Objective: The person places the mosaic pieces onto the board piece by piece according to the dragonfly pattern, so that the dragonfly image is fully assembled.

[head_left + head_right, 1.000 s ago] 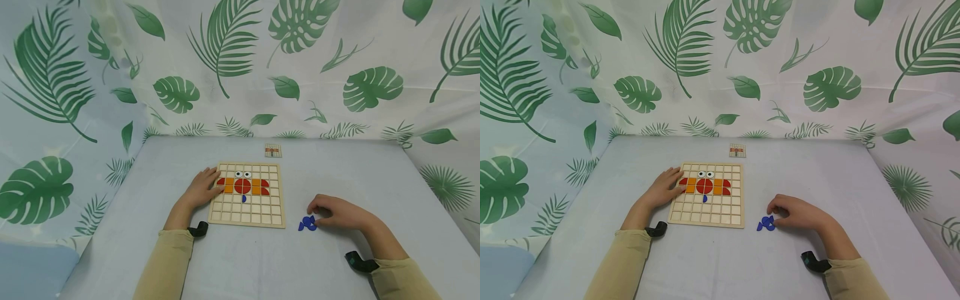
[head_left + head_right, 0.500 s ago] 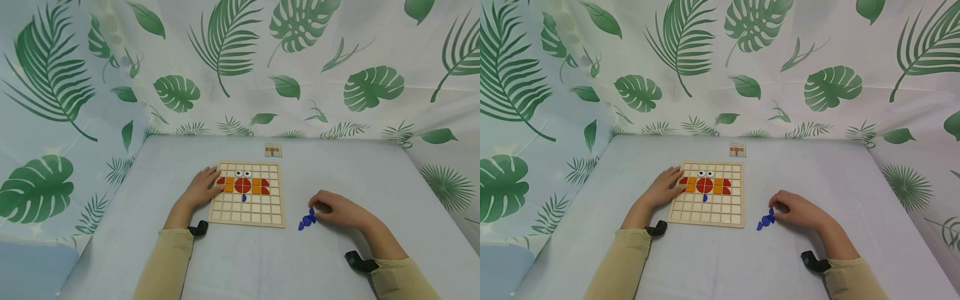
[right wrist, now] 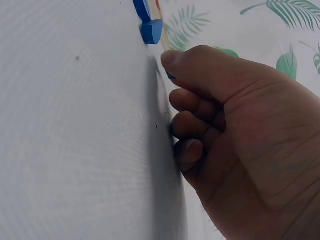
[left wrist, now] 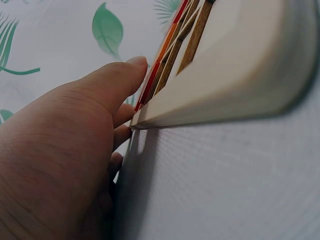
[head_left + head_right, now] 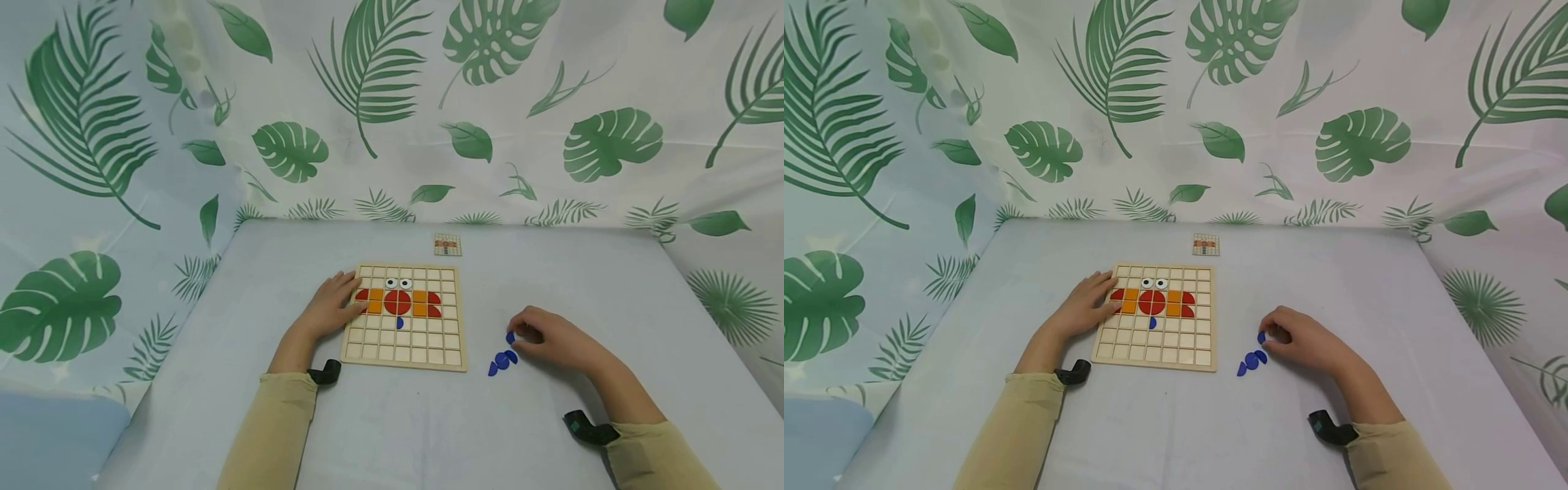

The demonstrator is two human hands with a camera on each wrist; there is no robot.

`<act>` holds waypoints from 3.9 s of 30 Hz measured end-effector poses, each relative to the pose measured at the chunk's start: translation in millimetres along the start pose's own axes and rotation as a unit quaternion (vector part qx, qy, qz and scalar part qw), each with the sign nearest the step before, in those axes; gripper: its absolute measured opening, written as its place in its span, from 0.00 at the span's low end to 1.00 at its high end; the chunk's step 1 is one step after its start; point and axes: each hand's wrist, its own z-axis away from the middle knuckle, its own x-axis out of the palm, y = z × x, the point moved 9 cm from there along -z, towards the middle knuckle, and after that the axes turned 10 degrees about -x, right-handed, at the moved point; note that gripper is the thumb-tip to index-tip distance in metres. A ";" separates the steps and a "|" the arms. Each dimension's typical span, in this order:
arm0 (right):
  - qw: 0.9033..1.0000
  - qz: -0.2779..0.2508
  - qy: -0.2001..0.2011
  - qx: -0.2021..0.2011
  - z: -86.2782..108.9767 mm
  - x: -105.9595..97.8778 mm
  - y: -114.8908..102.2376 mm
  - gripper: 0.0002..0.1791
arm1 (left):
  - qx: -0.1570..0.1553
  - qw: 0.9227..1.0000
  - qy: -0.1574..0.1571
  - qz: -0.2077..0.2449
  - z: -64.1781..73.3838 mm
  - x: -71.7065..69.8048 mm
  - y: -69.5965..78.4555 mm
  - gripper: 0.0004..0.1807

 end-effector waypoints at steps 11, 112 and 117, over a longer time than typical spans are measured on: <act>1.000 -0.012 -0.016 0.020 -8.1 -6.1 -7.3 0.11 | -0.006 1.000 0.002 -0.001 -0.9 1.2 -3.8 0.38; 0.998 -0.048 0.003 0.047 -80.4 -9.9 -54.3 0.07 | 0.002 1.000 0.005 -0.011 -1.7 0.2 0.2 0.37; 0.999 -0.045 0.004 0.030 -48.1 -20.6 -32.4 0.07 | 0.002 1.000 0.005 -0.012 -0.6 -0.8 1.1 0.37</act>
